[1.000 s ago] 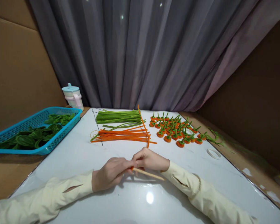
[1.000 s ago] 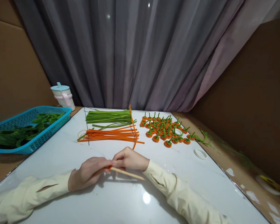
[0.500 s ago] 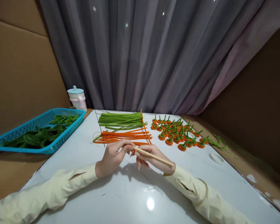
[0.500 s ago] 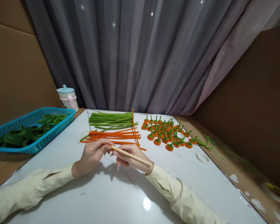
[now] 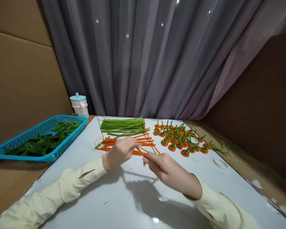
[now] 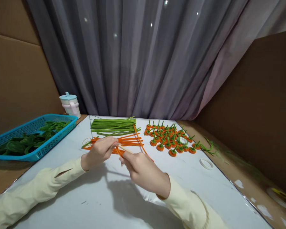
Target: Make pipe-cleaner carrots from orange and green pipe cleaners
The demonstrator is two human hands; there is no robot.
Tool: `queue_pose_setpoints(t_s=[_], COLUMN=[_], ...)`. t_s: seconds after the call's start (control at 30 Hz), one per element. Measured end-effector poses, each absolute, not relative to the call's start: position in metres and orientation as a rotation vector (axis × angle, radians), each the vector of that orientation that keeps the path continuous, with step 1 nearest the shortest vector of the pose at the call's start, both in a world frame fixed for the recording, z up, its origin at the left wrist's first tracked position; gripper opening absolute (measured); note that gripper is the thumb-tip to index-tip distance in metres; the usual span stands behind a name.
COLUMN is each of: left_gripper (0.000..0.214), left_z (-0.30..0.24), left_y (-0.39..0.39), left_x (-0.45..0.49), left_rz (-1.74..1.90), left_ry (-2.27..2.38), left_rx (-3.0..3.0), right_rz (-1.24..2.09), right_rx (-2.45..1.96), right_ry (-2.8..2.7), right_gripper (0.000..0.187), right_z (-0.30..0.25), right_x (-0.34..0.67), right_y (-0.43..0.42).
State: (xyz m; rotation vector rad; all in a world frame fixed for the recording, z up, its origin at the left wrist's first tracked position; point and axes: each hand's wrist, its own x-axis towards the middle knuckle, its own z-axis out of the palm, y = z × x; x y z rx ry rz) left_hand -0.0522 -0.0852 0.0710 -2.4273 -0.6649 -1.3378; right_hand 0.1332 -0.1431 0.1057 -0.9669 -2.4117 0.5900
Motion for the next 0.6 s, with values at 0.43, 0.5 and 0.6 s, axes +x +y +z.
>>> queue_pose_setpoints(t_s=[0.43, 0.5, 0.6], left_gripper=[0.033, 0.032, 0.034], left_z=[0.073, 0.075, 0.079], left_y=[-0.095, -0.098, -0.102], left_x=[-0.046, -0.045, -0.044], left_rz=[-1.347, -1.408, -1.454], left_ry=[-0.492, -0.476, -0.527], left_rx=[-2.721, -2.802, -2.95], right_rz=[-0.401, -0.341, -0.214], right_rx=[-1.086, -1.149, -1.182], right_ry=[-2.427, -2.417, -2.406], right_gripper=[0.021, 0.022, 0.024], right_z=[0.116, 0.119, 0.12], right_x=[0.148, 0.151, 0.154], right_y=[-0.146, -0.143, -0.139])
